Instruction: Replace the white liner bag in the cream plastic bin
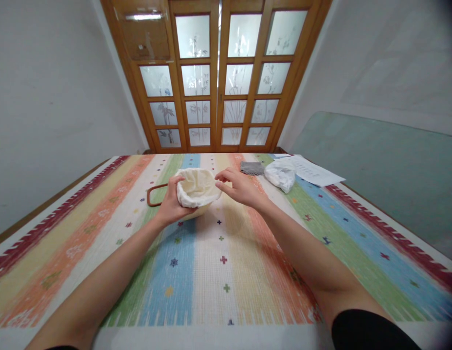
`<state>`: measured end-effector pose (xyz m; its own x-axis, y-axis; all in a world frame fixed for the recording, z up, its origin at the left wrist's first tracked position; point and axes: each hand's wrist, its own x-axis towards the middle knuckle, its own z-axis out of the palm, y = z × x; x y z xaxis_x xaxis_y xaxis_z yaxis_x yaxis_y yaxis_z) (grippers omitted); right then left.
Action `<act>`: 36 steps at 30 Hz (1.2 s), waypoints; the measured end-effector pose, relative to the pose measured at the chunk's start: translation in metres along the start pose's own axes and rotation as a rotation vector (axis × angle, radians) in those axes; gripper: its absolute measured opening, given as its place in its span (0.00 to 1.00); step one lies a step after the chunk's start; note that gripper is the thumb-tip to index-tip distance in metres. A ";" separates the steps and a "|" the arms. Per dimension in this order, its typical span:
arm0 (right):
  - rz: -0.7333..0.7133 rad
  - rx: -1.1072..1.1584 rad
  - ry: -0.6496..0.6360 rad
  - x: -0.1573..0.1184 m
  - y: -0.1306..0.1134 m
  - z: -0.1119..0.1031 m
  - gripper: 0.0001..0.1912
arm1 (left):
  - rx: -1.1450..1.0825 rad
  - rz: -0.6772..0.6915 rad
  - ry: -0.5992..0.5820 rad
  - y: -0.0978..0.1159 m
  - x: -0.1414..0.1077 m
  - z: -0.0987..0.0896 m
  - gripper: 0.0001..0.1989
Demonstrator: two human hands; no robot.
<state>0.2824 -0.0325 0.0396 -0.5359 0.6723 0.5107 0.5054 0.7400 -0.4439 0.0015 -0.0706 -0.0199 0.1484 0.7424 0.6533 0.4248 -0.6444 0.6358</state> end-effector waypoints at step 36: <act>0.229 -0.240 -0.185 0.002 -0.028 0.063 0.18 | 0.493 0.434 0.151 0.027 -0.045 0.062 0.38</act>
<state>0.2246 -0.0507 0.0070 -0.4928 0.8281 0.2673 0.7583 0.5593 -0.3348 0.0612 -0.1104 -0.0577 0.2859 0.3783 0.8804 0.7182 -0.6928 0.0644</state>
